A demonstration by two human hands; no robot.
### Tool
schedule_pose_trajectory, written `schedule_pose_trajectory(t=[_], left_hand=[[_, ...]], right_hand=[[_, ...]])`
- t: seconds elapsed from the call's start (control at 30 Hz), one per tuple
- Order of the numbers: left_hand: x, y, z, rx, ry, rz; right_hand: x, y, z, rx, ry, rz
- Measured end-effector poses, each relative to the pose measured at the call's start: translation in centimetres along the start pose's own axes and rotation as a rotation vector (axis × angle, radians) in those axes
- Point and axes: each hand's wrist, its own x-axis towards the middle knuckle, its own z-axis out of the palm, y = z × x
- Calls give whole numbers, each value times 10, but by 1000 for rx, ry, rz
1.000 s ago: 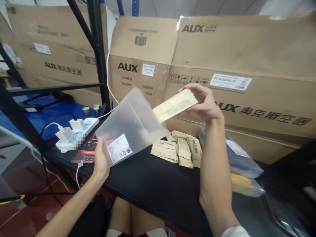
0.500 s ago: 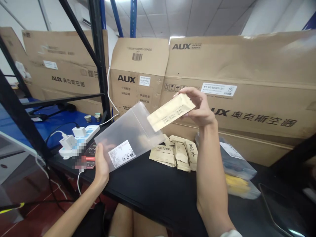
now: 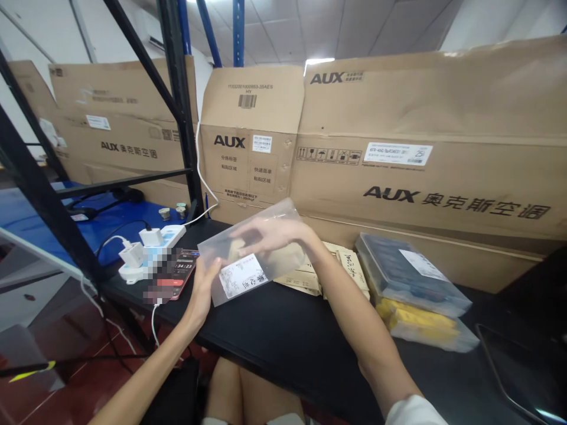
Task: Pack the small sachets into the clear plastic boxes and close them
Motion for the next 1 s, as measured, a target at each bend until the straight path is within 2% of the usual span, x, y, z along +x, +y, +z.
schedule_pose_trajectory(t=[0.1,0.17,0.27,0.33,0.4,0.57,0.7,0.8,0.83,0.87,0.93,1.0], left_hand=[[-1,1,1,57,-92,-5],[-1,0,1,82,-133,-10],[1,-3,-2,70,-177,-16],[3,-6,-4,55,-191,-23],[3,-7,-5,52,-189,-6],[2,-7,-4,49,-164,24],[-1,-3,-1,29,-125,-22],[-1,2,1,-29,-59,-89],[0,3,2,-64,-24,-109],[0,5,2,-106,18,-129],[3,8,2,-199,102,-157],[5,10,2,-277,163,-159]], right_hand=[[7,11,-2,-98,-190,-48],[8,15,-3,-198,-185,-39],[8,16,0,-267,-176,82],[5,12,4,-199,-231,218],[3,7,8,-116,-273,278],[3,2,11,-89,-245,38],[-2,-3,3,-104,-300,37],[-21,-19,-16,-81,-325,88],[-30,-24,-25,-75,-296,96],[-39,-28,-35,-83,-196,69],[-56,-30,-54,-40,92,-22],[-68,-21,-70,1,370,-42]])
